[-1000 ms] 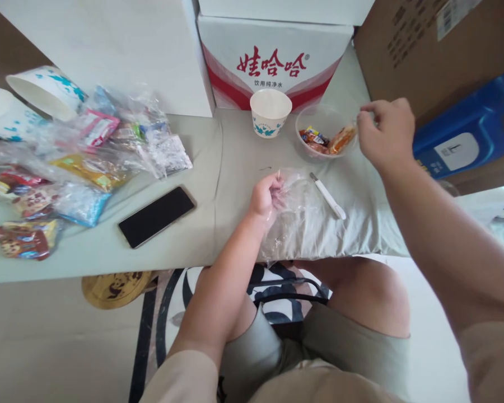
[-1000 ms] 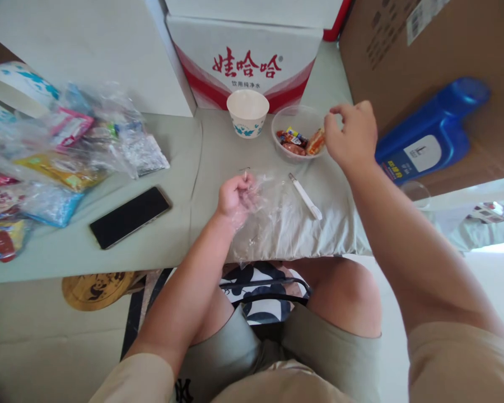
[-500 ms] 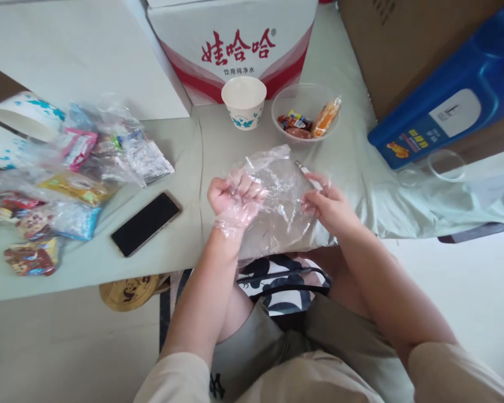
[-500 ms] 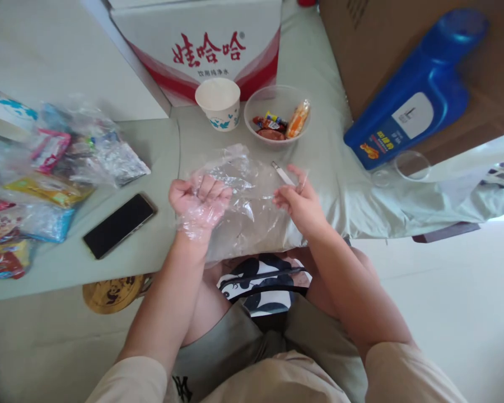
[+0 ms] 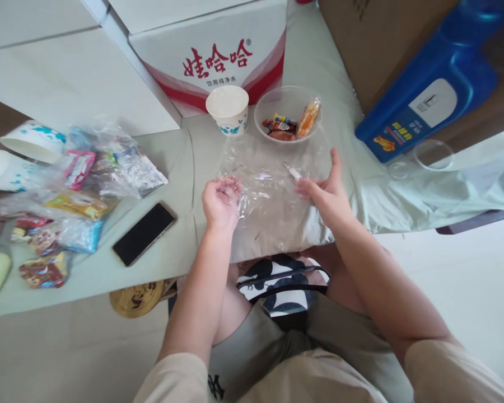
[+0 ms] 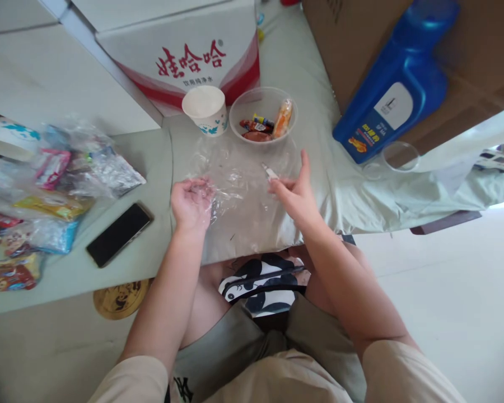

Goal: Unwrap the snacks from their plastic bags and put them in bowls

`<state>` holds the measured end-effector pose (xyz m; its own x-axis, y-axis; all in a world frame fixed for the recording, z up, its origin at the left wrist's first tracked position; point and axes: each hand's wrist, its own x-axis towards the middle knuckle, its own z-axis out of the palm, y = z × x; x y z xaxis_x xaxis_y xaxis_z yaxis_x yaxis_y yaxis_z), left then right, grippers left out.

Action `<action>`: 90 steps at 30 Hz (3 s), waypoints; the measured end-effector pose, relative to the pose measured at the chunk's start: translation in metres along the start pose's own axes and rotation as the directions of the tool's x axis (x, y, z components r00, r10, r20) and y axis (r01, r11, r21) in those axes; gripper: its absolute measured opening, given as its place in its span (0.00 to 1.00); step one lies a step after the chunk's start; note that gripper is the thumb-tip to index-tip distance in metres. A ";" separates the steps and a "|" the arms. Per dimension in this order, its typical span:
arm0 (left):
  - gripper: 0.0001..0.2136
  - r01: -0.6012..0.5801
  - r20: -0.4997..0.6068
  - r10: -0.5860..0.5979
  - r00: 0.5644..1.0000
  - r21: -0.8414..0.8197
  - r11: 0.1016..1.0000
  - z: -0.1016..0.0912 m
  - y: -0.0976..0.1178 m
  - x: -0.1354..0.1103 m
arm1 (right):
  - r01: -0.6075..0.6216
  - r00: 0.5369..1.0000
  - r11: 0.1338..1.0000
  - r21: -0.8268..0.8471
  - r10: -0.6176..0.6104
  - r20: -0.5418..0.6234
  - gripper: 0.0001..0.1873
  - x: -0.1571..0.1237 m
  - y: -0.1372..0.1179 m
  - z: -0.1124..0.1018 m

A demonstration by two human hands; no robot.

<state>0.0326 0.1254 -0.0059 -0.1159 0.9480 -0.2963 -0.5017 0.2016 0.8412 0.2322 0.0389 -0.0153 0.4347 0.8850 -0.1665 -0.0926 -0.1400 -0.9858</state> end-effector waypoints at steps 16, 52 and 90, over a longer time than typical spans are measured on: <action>0.25 -0.043 0.378 -0.235 0.895 0.598 0.801 -0.037 0.030 0.009 | 0.171 0.982 0.983 -0.063 -0.175 -0.069 0.09 0.001 -0.018 -0.015; 0.16 0.154 0.370 -0.560 0.741 0.718 0.678 -0.027 0.042 -0.009 | -0.285 0.666 0.959 0.010 0.190 0.722 0.35 -0.020 -0.010 0.013; 0.20 -0.018 0.503 -0.323 0.801 0.561 0.828 -0.025 0.016 0.008 | 0.198 0.906 0.980 -0.034 -0.170 0.387 0.28 -0.008 -0.011 -0.003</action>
<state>0.0023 0.1296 -0.0058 0.5006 0.8184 -0.2820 0.0678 0.2877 0.9553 0.2323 0.0319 -0.0032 0.0635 0.9977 0.0252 0.0256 0.0236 -0.9994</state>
